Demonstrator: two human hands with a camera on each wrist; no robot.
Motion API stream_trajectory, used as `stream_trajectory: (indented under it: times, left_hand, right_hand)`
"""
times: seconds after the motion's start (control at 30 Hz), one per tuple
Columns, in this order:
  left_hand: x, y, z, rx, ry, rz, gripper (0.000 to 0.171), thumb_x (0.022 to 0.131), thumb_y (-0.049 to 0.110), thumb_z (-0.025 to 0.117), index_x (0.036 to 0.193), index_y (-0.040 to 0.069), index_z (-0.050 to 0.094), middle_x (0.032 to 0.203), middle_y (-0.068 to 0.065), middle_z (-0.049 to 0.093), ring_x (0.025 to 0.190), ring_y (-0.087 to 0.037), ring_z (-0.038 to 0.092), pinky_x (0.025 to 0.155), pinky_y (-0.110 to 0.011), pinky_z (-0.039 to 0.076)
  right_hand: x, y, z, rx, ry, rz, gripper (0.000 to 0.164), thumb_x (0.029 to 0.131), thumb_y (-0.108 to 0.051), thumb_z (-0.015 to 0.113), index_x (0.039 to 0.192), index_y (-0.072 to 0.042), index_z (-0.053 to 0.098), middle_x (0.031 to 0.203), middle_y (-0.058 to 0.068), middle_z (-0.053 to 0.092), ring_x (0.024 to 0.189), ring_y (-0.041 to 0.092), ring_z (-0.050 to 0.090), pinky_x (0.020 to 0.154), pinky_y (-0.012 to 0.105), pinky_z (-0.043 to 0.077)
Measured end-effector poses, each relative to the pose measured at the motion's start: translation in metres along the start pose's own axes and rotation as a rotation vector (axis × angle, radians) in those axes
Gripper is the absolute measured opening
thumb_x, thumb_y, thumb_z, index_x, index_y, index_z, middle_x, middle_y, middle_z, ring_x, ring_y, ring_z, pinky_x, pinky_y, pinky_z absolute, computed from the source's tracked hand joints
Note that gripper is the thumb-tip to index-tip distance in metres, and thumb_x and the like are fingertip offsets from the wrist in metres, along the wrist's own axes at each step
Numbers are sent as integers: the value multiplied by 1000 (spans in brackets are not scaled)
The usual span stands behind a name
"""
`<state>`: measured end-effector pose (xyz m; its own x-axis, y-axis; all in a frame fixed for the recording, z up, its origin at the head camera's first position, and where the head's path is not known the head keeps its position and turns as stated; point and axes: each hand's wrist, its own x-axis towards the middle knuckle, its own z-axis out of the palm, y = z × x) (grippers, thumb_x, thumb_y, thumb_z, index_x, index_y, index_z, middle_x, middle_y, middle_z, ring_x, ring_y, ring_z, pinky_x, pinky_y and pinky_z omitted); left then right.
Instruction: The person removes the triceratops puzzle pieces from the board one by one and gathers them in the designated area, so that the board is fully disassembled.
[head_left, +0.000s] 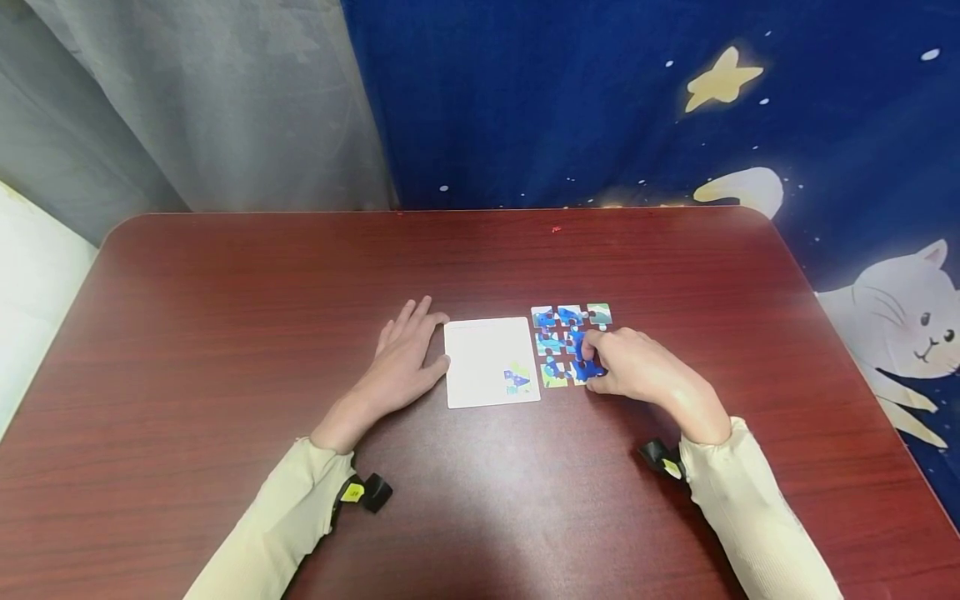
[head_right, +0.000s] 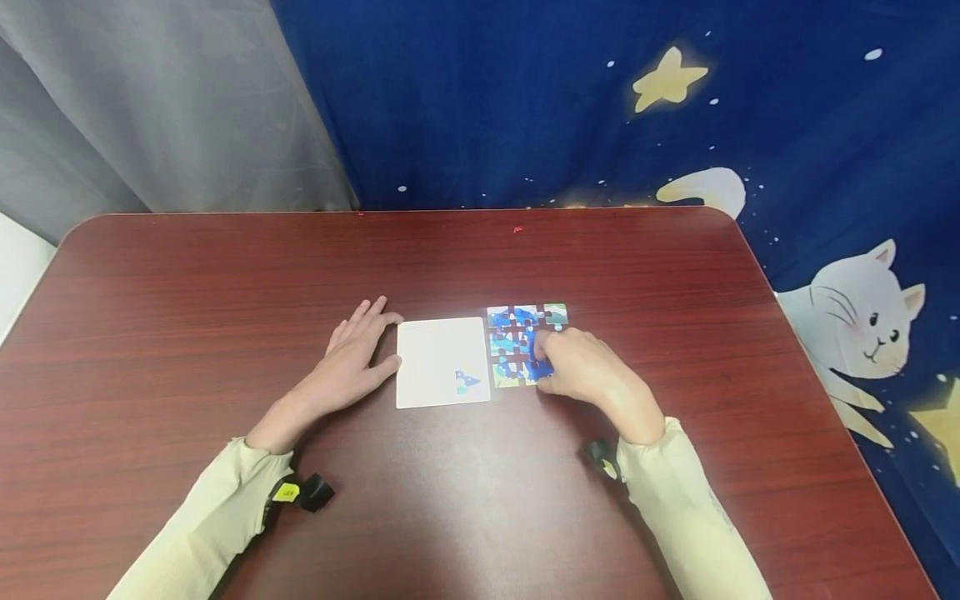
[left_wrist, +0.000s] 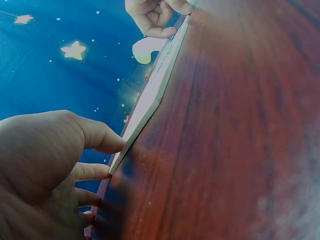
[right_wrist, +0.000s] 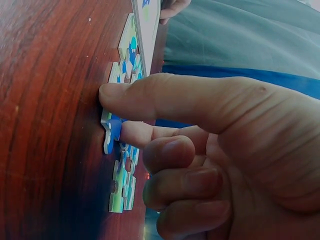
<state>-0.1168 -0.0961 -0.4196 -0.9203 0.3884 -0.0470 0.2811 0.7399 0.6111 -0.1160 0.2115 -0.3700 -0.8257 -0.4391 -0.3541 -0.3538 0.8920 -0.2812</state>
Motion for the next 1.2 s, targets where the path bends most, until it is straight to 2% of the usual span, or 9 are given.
stream_trajectory:
  times: [0.53, 0.8, 0.93, 1.07, 1.2]
  left_hand:
    - [1, -1, 0, 1, -9, -7, 51, 87, 23, 53, 134, 9, 41, 152, -18, 15, 140, -33, 4, 106, -57, 4]
    - [0, -1, -1, -9, -14, -9, 51, 88, 22, 54, 135, 8, 41, 152, -18, 14, 140, -33, 5, 106, -57, 4]
    - [0, -2, -1, -5, -8, -6, 51, 88, 22, 54, 134, 8, 41, 152, -18, 15, 140, -33, 5, 106, -57, 4]
    - [0, -1, -1, -4, -4, -5, 50, 87, 23, 54, 134, 9, 41, 152, -18, 15, 140, -32, 5, 107, -57, 4]
    - [0, -1, -1, -4, 0, 4, 50, 87, 22, 54, 134, 8, 42, 152, -18, 16, 140, -32, 5, 106, -57, 5]
  right_hand:
    - [-4, -4, -4, 9, 8, -1, 38, 73, -18, 80, 100, -5, 57, 62, 0, 46, 58, 14, 43, 56, 28, 37]
    - [-4, -17, -4, 35, 74, -123, 32, 75, -19, 77, 99, -7, 61, 58, -6, 42, 52, 8, 39, 53, 26, 36]
    - [1, -28, 1, 45, 83, -167, 40, 77, -22, 75, 110, -5, 59, 65, -5, 47, 58, 9, 43, 56, 27, 38]
    - [6, -39, 8, 36, 77, -201, 55, 77, -25, 75, 124, -5, 52, 80, -1, 54, 71, 13, 48, 62, 29, 41]
    - [12, -48, 14, -25, 100, -246, 54, 75, -23, 76, 122, -5, 55, 97, 2, 59, 77, 14, 52, 68, 30, 44]
